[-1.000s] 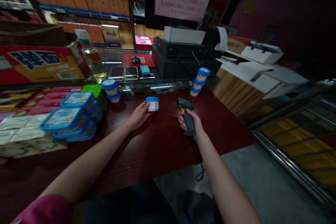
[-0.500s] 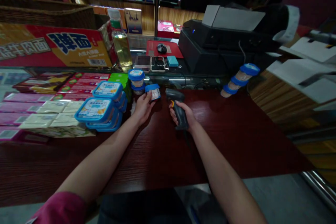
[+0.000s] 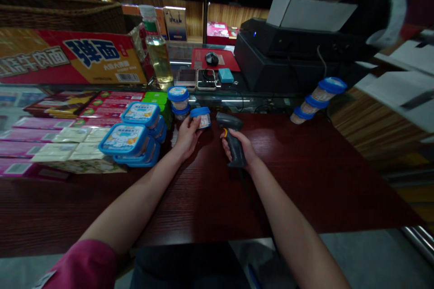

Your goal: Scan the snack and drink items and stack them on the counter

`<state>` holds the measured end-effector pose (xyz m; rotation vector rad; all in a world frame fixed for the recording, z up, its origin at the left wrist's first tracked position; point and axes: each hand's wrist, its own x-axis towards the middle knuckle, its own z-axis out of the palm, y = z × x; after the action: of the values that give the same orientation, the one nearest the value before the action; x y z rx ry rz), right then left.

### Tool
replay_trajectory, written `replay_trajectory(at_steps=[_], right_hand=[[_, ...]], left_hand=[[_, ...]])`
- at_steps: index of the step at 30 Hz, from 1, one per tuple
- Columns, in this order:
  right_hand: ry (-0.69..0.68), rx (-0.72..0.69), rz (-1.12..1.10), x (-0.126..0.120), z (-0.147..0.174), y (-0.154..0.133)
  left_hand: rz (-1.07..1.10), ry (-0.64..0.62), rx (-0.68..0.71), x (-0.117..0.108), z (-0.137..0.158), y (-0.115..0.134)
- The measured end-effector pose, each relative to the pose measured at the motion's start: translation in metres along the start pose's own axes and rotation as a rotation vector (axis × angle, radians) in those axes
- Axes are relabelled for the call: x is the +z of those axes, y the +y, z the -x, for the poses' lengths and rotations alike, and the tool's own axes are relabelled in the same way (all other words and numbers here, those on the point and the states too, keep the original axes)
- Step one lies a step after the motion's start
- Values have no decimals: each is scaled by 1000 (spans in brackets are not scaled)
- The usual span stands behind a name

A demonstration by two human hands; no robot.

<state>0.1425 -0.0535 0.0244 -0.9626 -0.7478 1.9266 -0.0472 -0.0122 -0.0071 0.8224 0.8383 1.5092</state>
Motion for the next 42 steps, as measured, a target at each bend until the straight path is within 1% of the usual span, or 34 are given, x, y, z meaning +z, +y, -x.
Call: replay_trajectory(at_steps=[1, 3, 6, 8, 10, 12, 15, 17, 19, 22, 27, 30, 33, 36, 42], right_hand=[[-1, -5, -4, 0, 0, 0], [3, -10, -16, -1, 0, 1], [-7, -9, -45, -4, -2, 0], [-25, -12, -72, -6, -3, 0], [-38, -4, -109, -8, -3, -1], [-37, 4, -149, -11, -4, 0], [-39, 5, -177, -14, -4, 1], [-52, -4, -176, -15, -5, 1], [-64, -14, -171, -15, -6, 2], [-73, -20, -168, -15, -8, 2], [-85, -34, -170, -17, -10, 3], [-101, -51, -147, -17, -10, 4], [-94, -39, -134, -16, -11, 4], [-90, -33, -143, -16, -12, 4], [-107, -70, -159, -16, -10, 2]], left_hand=[[-44, 0, 37, -1, 2, 0], [-198, -26, 154, -1, 8, 4], [-492, -96, 414, 2, 18, 17], [-628, -92, 588, 7, 21, 30], [-681, -24, 723, 15, 19, 45], [-663, 73, 825, 23, 11, 59], [-595, 223, 925, 31, -11, 78], [-570, 317, 937, 31, -27, 86], [-566, 386, 919, 27, -41, 92], [-567, 436, 891, 22, -54, 94], [-583, 427, 848, 20, -59, 88], [-598, 453, 837, 19, -60, 83], [-616, 466, 837, 15, -62, 82], [-637, 460, 818, 12, -65, 81], [-659, 454, 800, 8, -70, 76]])
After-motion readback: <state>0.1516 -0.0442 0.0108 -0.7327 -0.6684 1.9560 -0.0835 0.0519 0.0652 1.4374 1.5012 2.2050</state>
